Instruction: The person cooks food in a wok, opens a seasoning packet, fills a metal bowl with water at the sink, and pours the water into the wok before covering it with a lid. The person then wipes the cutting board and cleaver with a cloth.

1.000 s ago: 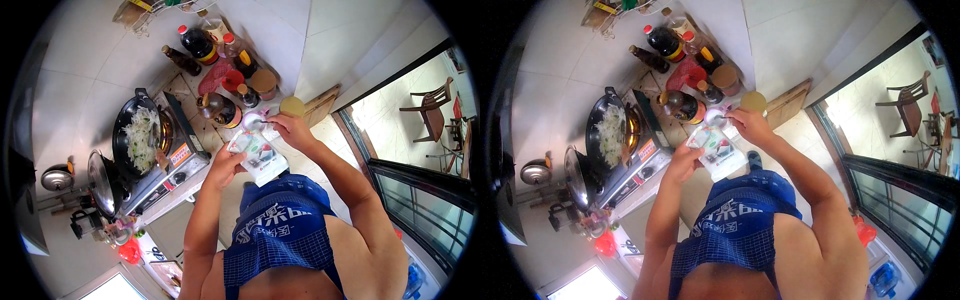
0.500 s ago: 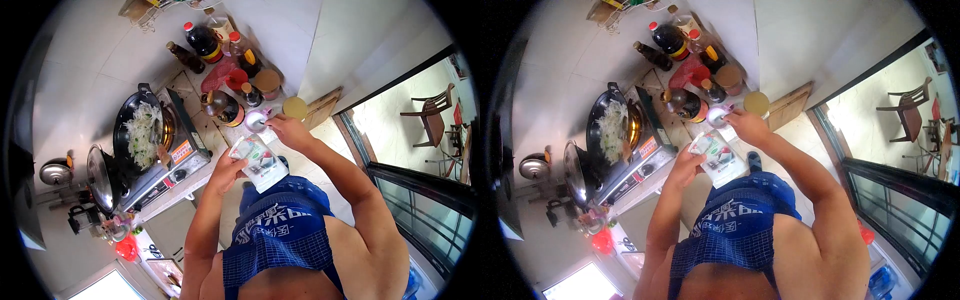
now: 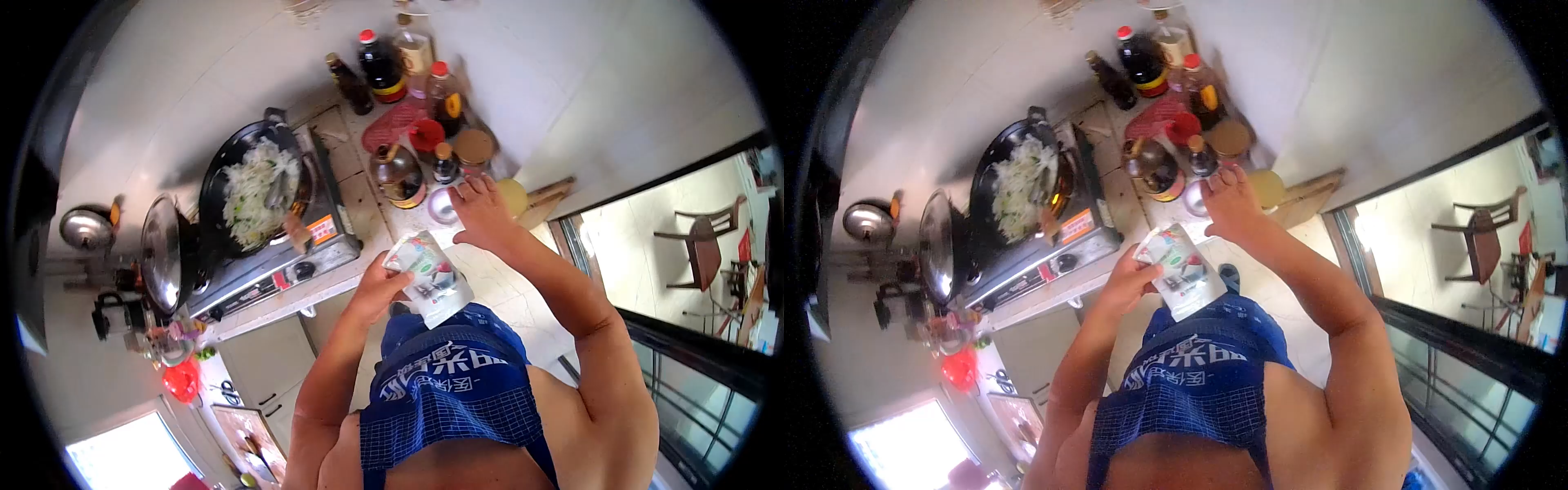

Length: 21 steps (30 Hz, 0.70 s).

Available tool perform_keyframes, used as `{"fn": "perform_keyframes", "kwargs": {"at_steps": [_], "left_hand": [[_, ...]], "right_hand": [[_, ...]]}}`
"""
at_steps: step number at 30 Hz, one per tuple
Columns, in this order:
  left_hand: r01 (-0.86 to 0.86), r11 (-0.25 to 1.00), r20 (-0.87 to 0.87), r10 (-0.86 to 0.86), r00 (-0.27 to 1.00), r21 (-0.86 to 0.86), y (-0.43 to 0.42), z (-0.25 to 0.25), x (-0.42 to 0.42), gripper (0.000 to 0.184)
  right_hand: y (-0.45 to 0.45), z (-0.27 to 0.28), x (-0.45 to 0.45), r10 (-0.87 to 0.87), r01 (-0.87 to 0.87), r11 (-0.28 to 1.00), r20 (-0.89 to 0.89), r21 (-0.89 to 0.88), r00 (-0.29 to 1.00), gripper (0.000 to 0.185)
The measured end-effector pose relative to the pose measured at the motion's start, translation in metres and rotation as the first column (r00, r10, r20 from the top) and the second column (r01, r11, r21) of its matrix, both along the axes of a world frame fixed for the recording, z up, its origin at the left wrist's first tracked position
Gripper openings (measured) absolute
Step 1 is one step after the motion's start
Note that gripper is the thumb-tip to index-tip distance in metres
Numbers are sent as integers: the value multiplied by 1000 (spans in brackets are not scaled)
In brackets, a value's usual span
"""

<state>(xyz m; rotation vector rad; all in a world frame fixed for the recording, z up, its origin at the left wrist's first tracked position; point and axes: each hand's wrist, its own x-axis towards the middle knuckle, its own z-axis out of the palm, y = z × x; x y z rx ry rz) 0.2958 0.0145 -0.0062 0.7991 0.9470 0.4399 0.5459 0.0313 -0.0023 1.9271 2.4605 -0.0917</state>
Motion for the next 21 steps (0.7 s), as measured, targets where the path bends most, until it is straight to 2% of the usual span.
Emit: {"fn": "perform_keyframes", "kwargs": {"at_steps": [1, 4, 5, 7, 8, 12, 14, 15, 17, 21], "left_hand": [[23, 1000, -22, -22, 1000, 4, -1, -1, -4, 45], [15, 999, -26, -14, 1000, 31, -5, -1, -15, 47], [31, 999, -29, -30, 999, 31, -6, 1, -19, 48], [26, 999, -15, -26, 1000, 33, -7, 2, -28, 49], [25, 999, -28, -24, 999, 46, -8, 2, -33, 49], [21, 999, -55, -18, 998, 49, -11, -2, -53, 49], [27, 998, -53, -24, 998, 51, -12, -2, -62, 50], [34, 998, -59, -30, 998, 55, -12, -1, -64, 51], [38, 998, -44, -35, 998, 51, -13, -1, -70, 52], [52, 997, -26, -51, 998, 52, -11, -2, -84, 54]], "right_hand": [[8, -5, -8, 25, -25, 1000, -1, 10, 1000, 84], [27, -13, -20, 13, 26, 991, 289, -131, 957, 93], [32, -13, -21, 20, 19, 991, 293, -130, 956, 93], [36, -19, -23, -47, 112, 950, 221, -293, 974, 91], [35, -25, -24, -44, 106, 969, 263, -224, 964, 90], [35, -22, -26, -98, 157, 966, 270, -205, 958, 83], [36, -12, -30, -65, 130, 969, 293, -208, 954, 69], [39, -8, -31, -69, 138, 968, 306, -210, 950, 69], [45, -2, -35, -74, 197, 922, 348, -333, 935, 66], [46, -2, -37, -78, 211, 925, 384, -317, 920, 68]]}}
